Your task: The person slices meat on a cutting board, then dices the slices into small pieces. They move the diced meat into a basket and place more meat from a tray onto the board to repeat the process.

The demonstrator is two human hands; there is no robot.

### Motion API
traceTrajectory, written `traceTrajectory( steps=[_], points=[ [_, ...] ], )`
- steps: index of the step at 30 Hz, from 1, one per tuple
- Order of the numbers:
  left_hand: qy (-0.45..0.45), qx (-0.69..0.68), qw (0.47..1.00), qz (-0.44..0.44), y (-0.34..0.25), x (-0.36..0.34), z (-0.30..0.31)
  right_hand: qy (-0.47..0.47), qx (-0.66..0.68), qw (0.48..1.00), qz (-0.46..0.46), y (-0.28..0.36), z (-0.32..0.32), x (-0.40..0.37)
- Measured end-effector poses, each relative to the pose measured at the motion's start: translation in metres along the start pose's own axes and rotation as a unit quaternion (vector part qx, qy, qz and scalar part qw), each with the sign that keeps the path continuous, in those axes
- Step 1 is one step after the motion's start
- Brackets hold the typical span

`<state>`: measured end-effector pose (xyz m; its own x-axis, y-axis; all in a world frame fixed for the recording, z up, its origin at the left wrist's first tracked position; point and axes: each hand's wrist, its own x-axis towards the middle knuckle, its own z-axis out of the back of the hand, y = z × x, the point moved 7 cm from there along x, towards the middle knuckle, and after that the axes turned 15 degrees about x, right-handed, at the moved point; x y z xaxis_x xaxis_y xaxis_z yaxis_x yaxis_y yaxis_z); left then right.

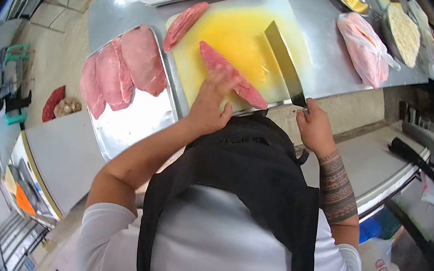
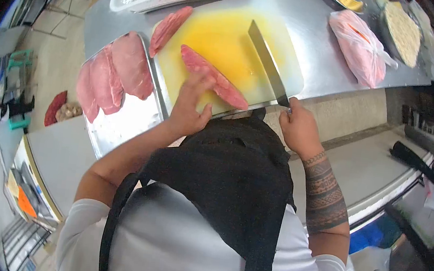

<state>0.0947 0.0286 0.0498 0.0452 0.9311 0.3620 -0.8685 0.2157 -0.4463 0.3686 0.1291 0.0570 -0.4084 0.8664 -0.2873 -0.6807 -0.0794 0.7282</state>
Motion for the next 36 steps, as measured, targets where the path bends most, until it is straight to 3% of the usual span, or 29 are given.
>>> traceTrajectory(
  steps=[1,3,6,9,12,13,16,18,19,21,22,25,28,36],
  points=[
    [-0.025,-0.093,0.984,0.15,0.011,-0.007,0.0,0.018,-0.004,1.0,0.014,0.006,0.001,0.005],
    [-0.08,-0.274,0.859,0.425,0.026,-0.031,-0.014,0.051,-0.031,0.997,0.047,0.024,-0.004,0.013],
    [-0.061,-0.504,0.641,0.576,0.017,-0.024,-0.036,0.101,-0.06,0.99,0.078,0.043,-0.019,0.023],
    [-0.023,-0.455,0.74,0.494,0.016,0.005,-0.059,0.121,-0.078,0.982,0.121,0.055,-0.03,0.031],
    [-0.015,-0.428,0.78,0.456,0.023,0.032,-0.087,0.12,-0.09,0.985,0.084,0.055,-0.033,0.037],
    [-0.04,-0.383,0.818,0.428,0.028,0.043,-0.088,0.114,-0.09,0.986,0.086,0.052,-0.033,0.038],
    [0.062,-0.346,0.83,0.433,0.039,0.053,-0.091,0.082,-0.086,0.987,0.11,0.049,-0.025,0.041],
    [0.016,-0.101,0.92,0.379,0.049,0.057,-0.058,0.053,-0.081,0.986,0.135,0.05,-0.017,0.031],
    [-0.008,0.026,0.94,0.34,0.05,0.06,-0.041,0.042,-0.08,0.986,0.139,0.047,-0.015,0.027],
    [-0.012,0.078,0.97,0.229,0.049,0.079,-0.019,0.035,-0.089,0.988,0.118,0.029,-0.016,0.025],
    [-0.014,0.102,0.98,0.172,0.043,0.09,-0.011,0.045,-0.094,0.989,0.103,0.027,-0.016,0.026],
    [0.111,0.056,0.977,0.172,0.035,0.107,-0.017,0.061,-0.116,0.989,0.063,0.031,-0.01,0.027],
    [0.142,0.071,0.974,0.161,0.037,0.115,-0.023,0.051,-0.133,0.989,0.048,0.057,0.005,0.022],
    [0.127,0.065,0.975,0.168,0.05,0.122,-0.022,0.031,-0.108,0.993,0.039,0.073,0.017,-0.033]
  ],
)
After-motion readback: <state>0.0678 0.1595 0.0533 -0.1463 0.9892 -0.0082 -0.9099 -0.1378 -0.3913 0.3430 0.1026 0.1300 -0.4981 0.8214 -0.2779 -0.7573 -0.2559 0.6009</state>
